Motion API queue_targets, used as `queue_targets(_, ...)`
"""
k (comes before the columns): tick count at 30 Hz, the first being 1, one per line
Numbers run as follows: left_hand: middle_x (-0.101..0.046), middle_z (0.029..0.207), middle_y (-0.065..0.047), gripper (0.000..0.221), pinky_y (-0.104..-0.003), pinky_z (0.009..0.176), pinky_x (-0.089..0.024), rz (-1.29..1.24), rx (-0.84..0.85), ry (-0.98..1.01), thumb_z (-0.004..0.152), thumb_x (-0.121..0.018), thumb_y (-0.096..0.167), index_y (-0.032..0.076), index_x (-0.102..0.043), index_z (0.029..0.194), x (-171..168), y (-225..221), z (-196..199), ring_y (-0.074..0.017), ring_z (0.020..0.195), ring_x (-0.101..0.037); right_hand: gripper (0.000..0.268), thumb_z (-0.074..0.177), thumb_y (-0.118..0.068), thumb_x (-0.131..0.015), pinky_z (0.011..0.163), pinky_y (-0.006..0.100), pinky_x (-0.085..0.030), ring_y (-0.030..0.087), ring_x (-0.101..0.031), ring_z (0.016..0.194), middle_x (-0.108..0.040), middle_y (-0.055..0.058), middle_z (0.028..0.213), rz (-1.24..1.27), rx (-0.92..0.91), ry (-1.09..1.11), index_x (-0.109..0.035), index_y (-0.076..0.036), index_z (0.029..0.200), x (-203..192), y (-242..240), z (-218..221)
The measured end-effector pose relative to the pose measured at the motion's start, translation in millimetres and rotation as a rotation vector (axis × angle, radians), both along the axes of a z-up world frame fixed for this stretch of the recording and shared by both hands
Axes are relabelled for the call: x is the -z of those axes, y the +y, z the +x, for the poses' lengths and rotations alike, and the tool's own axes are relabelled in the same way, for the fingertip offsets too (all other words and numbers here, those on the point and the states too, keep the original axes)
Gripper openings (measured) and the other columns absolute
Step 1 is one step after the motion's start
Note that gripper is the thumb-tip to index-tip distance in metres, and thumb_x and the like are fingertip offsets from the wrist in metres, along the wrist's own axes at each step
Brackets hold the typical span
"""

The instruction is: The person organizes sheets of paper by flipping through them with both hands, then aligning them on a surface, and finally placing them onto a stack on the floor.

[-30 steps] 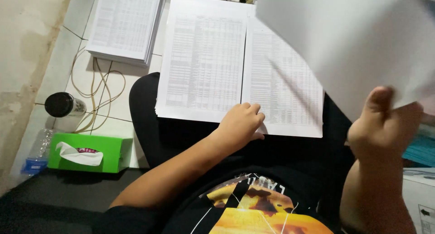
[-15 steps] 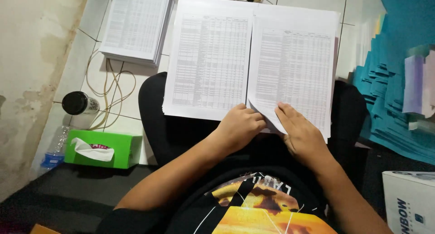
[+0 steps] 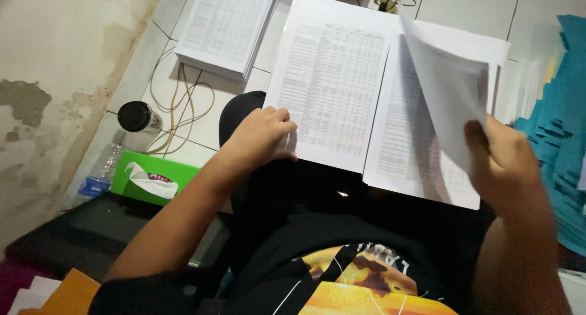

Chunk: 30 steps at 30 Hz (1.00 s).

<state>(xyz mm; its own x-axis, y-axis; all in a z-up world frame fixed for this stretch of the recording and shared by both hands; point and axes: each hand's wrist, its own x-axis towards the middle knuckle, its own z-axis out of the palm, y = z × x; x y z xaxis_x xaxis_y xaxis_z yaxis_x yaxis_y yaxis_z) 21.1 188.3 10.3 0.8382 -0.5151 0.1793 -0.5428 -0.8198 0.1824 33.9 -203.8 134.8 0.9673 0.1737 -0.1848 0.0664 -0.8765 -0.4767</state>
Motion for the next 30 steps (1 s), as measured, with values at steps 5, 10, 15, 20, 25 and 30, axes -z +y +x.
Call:
queue_targets(5, -0.063, 0.095, -0.006, 0.036, -0.046, 0.061, -0.048, -0.003, 0.049, 0.008, 0.065, -0.089, 0.026, 0.016, -0.071, 0.095, -1, 10, -3, -0.0321, 0.07, -0.063, 0.045, 0.106, -0.016, -0.048, 0.079, 0.054, -0.058, 0.045, -0.069, 0.098, -0.069, 0.024, 0.132, 0.098, -0.258, -0.349, -0.055, -0.003, 0.149, 6, 126, 11)
queue_targets(10, -0.07, 0.067, 0.0, 0.028, -0.036, 0.072, -0.048, -0.022, 0.008, -0.05, 0.076, -0.084, 0.043, 0.017, -0.075, 0.071, -17, 9, -13, -0.0252, 0.067, -0.068, 0.044, 0.097, -0.014, -0.045, 0.094, 0.042, -0.058, 0.031, -0.069, 0.117, -0.068, 0.017, 0.132, -0.063, -0.457, -0.439, -0.06, -0.006, 0.138, 99, 173, 11)
queue_targets(15, -0.07, 0.064, 0.004, 0.011, -0.032, 0.077, -0.045, 0.083, -0.001, -0.081, 0.08, -0.08, 0.025, 0.022, -0.075, 0.072, 3, 10, -31, -0.017, 0.065, -0.067, 0.044, 0.097, -0.003, -0.043, 0.103, 0.043, -0.053, 0.038, -0.062, 0.128, -0.062, 0.029, 0.138, -0.019, -0.557, -0.425, -0.057, 0.007, 0.137, 111, 177, -24)
queue_targets(20, -0.074, 0.074, 0.004, 0.014, -0.03, 0.077, -0.045, 0.007, 0.017, -0.235, 0.089, -0.075, 0.018, 0.019, -0.071, 0.075, -10, 8, -38, -0.0144, 0.071, -0.069, 0.047, 0.093, 0.003, -0.041, 0.105, 0.048, -0.05, 0.045, -0.058, 0.13, -0.057, 0.037, 0.139, 0.048, -0.569, -0.465, -0.054, 0.014, 0.138, 116, 174, -29)
queue_targets(25, -0.073, 0.068, -0.001, 0.013, -0.024, 0.084, -0.052, 0.04, -0.058, -0.154, 0.084, -0.072, 0.004, 0.015, -0.071, 0.077, -21, 0, -42, -0.0141, 0.069, -0.072, 0.049, 0.094, -0.006, -0.041, 0.104, 0.046, -0.051, 0.038, -0.057, 0.133, -0.055, 0.026, 0.147, 0.037, -0.493, -0.315, -0.052, 0.005, 0.141, 117, 172, -24)
queue_targets(30, -0.073, 0.071, -0.001, 0.014, -0.025, 0.086, -0.054, -0.041, -0.052, -0.196, 0.087, -0.07, 0.002, 0.013, -0.07, 0.078, -21, 1, -39, -0.0148, 0.074, -0.074, 0.048, 0.095, -0.005, -0.043, 0.107, 0.047, -0.049, 0.043, -0.054, 0.135, -0.053, 0.034, 0.146, 0.056, -0.526, -0.365, -0.052, 0.011, 0.139, 121, 178, -27)
